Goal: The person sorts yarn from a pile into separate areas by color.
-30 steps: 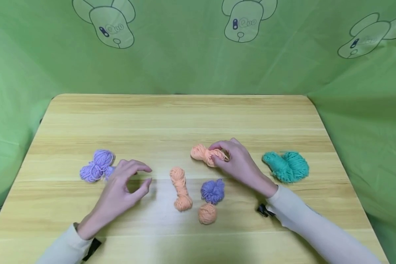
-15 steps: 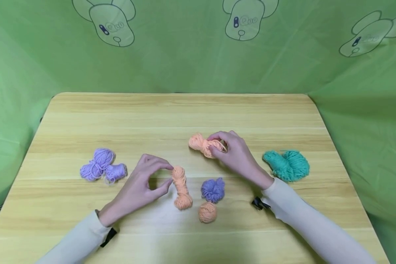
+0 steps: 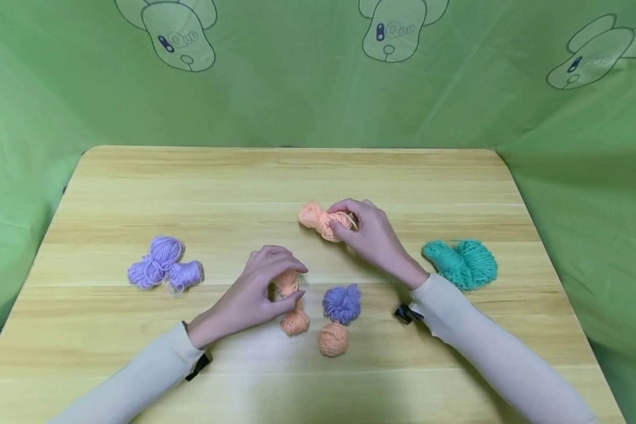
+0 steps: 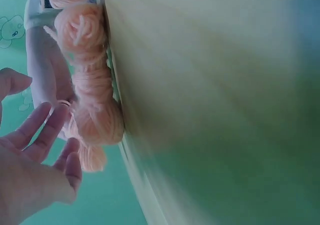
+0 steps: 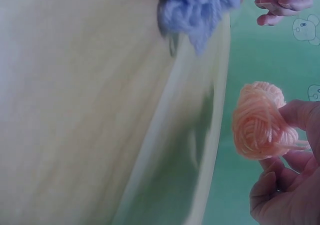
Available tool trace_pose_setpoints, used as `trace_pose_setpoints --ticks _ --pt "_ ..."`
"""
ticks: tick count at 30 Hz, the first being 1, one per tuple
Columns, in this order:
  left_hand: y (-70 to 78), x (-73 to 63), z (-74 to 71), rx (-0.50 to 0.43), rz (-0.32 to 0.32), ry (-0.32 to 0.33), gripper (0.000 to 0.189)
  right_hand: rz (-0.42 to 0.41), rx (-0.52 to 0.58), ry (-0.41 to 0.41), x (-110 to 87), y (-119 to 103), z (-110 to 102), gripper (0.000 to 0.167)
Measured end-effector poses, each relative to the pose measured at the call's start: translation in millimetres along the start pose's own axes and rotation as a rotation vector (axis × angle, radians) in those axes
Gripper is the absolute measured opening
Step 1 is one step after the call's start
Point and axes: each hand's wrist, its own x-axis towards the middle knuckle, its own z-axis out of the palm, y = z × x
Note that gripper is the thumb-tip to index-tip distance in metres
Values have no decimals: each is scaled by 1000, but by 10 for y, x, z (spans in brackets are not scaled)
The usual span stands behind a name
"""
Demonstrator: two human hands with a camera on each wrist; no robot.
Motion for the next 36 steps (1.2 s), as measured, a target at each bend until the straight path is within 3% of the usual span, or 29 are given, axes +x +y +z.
trace_pose_setpoints --ticks 7,20,29,36 --pt "3 96 82 27 14 -72 45 35 -6 -12 120 56 41 22" --pt "71 264 222 167 96 -107 43 81 -4 -37 311 115 117 22" --pt "138 326 288 227 120 -240 50 108 4 -46 418 129 137 22" --pt "123 328 323 248 141 -294 47 137 5 -77 455 144 166 24"
